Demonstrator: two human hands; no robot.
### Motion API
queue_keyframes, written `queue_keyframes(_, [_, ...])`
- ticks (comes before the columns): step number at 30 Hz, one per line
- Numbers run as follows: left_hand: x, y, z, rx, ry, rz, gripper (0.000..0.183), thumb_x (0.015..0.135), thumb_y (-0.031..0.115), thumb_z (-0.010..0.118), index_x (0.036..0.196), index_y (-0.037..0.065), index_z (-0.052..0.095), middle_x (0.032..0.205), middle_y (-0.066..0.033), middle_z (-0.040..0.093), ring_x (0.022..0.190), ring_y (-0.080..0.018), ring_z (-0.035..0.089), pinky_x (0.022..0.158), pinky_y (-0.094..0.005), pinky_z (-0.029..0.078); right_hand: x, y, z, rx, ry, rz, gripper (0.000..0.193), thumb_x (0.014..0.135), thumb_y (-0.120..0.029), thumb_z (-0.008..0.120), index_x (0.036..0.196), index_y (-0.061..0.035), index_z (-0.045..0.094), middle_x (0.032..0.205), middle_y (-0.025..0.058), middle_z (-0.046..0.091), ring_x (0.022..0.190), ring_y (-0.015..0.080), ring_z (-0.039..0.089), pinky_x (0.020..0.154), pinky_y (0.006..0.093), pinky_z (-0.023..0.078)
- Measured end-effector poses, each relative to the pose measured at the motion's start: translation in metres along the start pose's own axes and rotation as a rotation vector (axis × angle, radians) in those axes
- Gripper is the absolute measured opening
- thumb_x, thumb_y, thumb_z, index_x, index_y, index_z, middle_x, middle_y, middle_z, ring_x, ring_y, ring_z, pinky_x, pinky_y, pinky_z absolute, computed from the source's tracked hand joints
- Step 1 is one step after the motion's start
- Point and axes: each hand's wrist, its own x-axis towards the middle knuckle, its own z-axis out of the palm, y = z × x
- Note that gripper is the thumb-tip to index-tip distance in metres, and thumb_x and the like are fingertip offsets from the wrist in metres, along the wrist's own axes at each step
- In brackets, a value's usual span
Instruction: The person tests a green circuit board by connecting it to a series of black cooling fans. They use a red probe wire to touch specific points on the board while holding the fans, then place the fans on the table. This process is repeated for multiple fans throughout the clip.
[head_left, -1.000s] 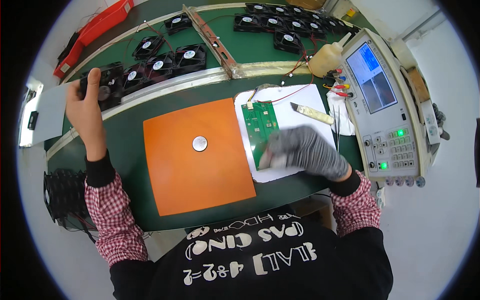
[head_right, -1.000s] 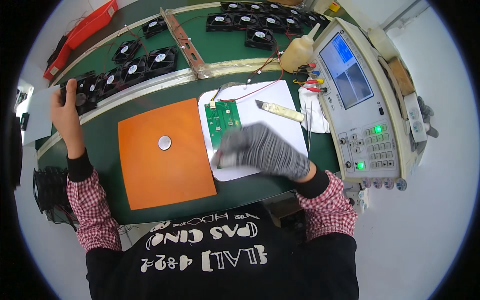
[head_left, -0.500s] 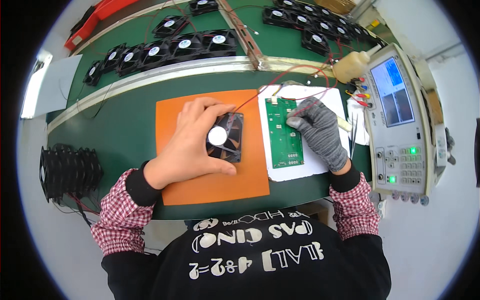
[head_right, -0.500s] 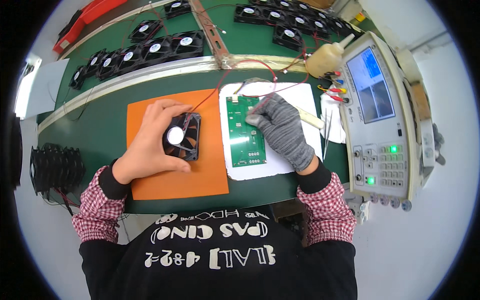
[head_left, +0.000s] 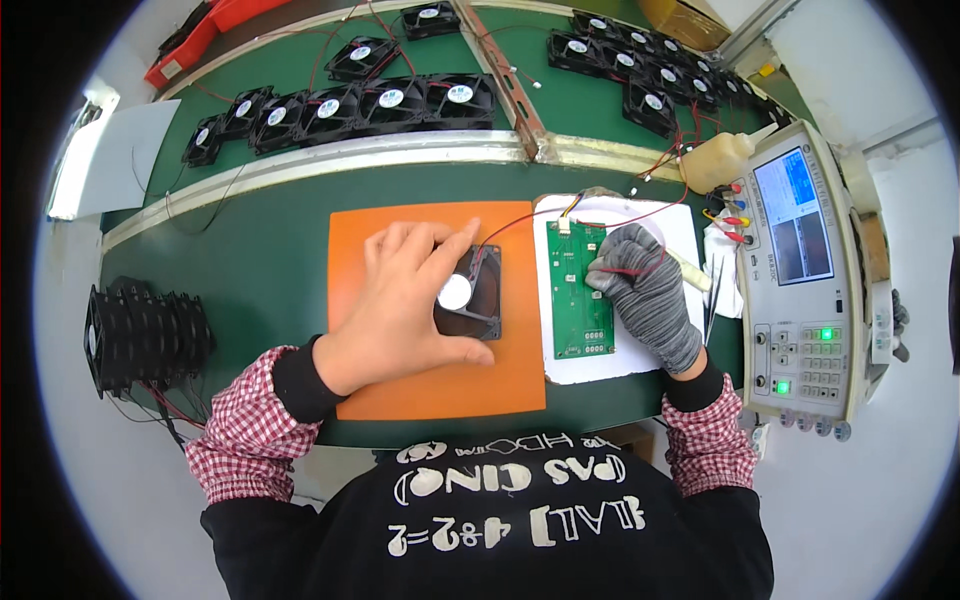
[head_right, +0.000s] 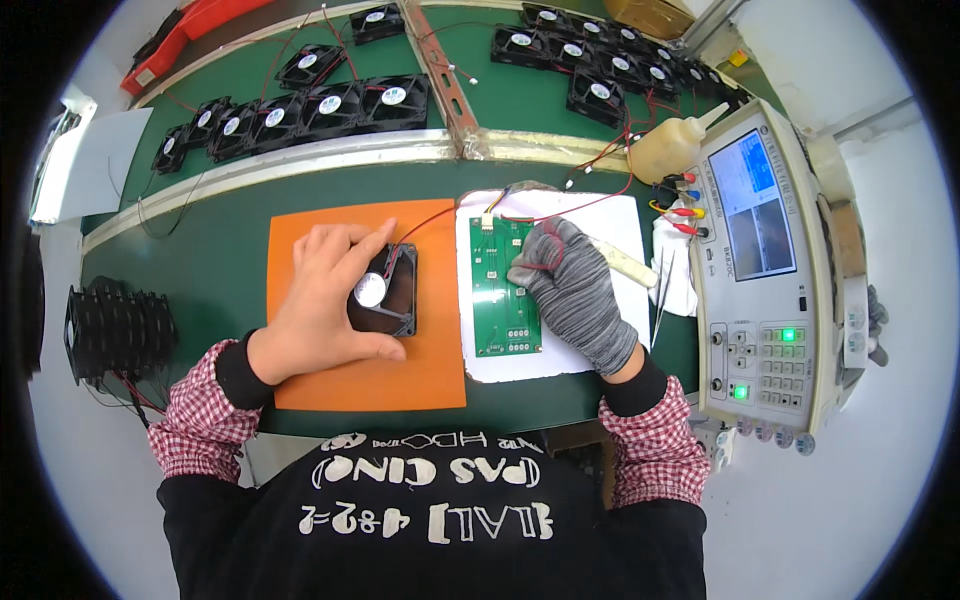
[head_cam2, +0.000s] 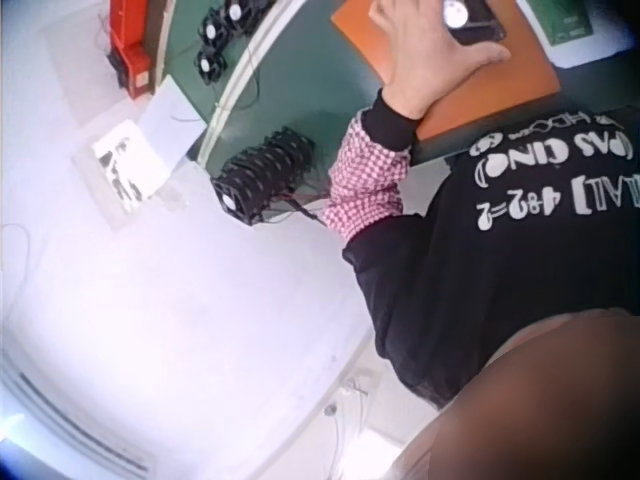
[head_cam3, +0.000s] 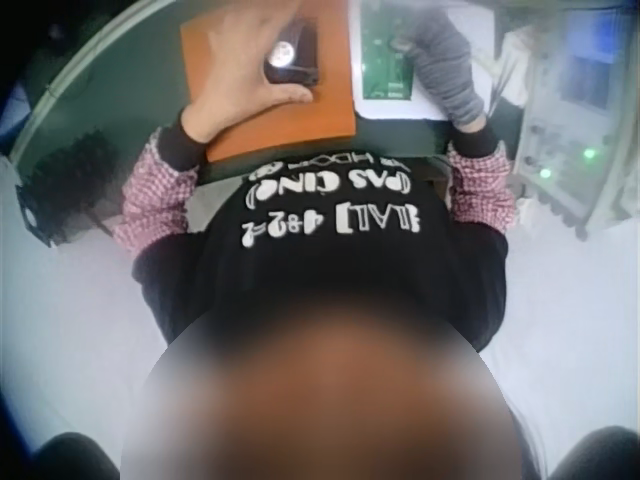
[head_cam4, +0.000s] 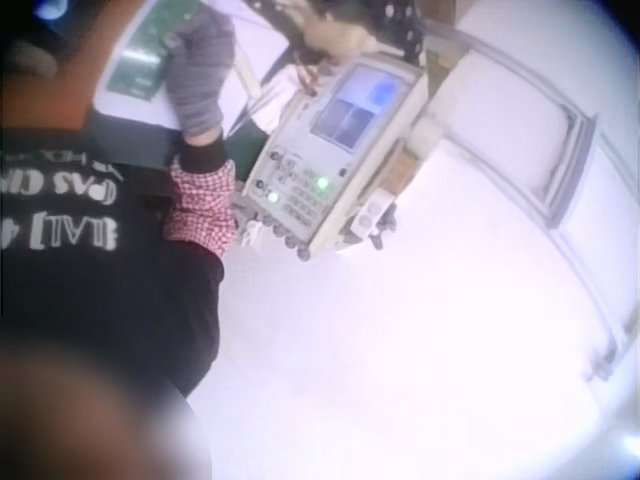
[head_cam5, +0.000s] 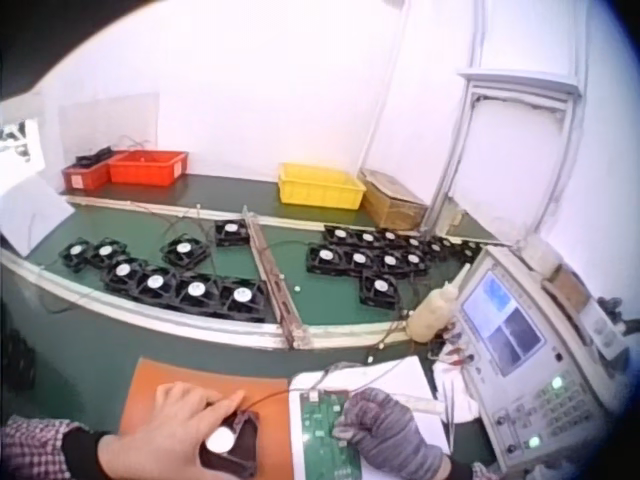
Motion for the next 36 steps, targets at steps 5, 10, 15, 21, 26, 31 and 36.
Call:
queue_keyframes(5, [0.001,0.004,-0.001,0.041,0.015,0.023,0.102,0.054,0.038,0.09,0.137,0.0,0.044,0.112,-0.0123,0.051,0.109,-0.0309,0.045,0.098,-0.0462,0.03,0.005,-0.006,0.0,-0.017,-0.021,0.019,0.02,0.075,-0.012,0.074,0.084,-0.0015,0.06,0.092,0.0156,0.059,0.086,0.0346,0.06,0.08,0.0414,0.049])
queue_keyframes(10, [0.004,0.006,-0.005,0.114,0.145,0.2,0.092,0.055,0.035,0.089,0.132,0.002,0.049,0.113,-0.0132,0.055,0.104,-0.0314,0.05,0.093,-0.042,0.036,0.001,-0.001,0.002,0.042,0.005,-0.007,0.019,0.073,-0.007,0.076,0.082,-0.0012,0.06,0.084,0.0119,0.057,0.081,0.0303,0.059,0.074,0.0387,0.049])
queue_keyframes(15, [-0.008,0.041,-0.053,-0.102,0.291,0.379,0.093,0.054,0.042,0.088,0.129,0.001,0.051,0.118,-0.0151,0.058,0.102,-0.0315,0.055,0.092,-0.0417,0.039,0.002,-0.002,0.002,0.002,0.034,-0.084,0.015,0.074,-0.004,0.075,0.082,-0.0009,0.063,0.083,0.0104,0.057,0.079,0.0269,0.06,0.073,0.0361,0.05])
queue_keyframes(21, [-0.033,0.041,-0.055,-0.921,0.019,0.151,0.104,0.055,0.057,0.087,0.13,-0.004,0.047,0.113,-0.0198,0.057,0.097,-0.0321,0.058,0.083,-0.0422,0.045,0.0,-0.003,0.003,0.154,0.064,-0.052,0.014,0.073,-0.006,0.076,0.084,-0.0033,0.067,0.086,0.0085,0.06,0.081,0.0267,0.06,0.075,0.0362,0.05])
queue_keyframes(26, [0.008,0.051,-0.04,0.23,0.489,0.514,0.091,0.062,0.056,0.082,0.123,-0.004,0.054,0.106,-0.0152,0.06,0.092,-0.0318,0.059,0.079,-0.0392,0.046,0.0,-0.002,0.004,-0.164,0.088,-0.161,0.011,0.077,-0.012,0.072,0.087,-0.0071,0.068,0.087,0.0088,0.062,0.083,0.0295,0.061,0.08,0.0404,0.049])
queue_keyframes(31, [0.129,0.029,-0.008,0.066,0.256,0.485,0.081,0.069,0.041,0.081,0.129,-0.004,0.05,0.119,-0.02,0.057,0.108,-0.0369,0.055,0.097,-0.045,0.043,-0.004,-0.009,0.002,-0.085,0.203,-0.114,0.01,0.082,-0.012,0.069,0.09,-0.0057,0.066,0.086,0.0108,0.063,0.081,0.0283,0.062,0.075,0.039,0.05])
queue_keyframes(36, [0.185,-0.052,0.015,0.221,0.289,0.113,0.088,0.076,0.045,0.077,0.136,-0.007,0.04,0.138,-0.0269,0.046,0.126,-0.041,0.047,0.107,-0.0429,0.038,0.0,-0.007,-0.006,-0.079,0.4,-0.106,0.014,0.091,-0.015,0.065,0.094,-0.0022,0.062,0.086,0.0125,0.063,0.077,0.0275,0.062,0.072,0.0353,0.05])
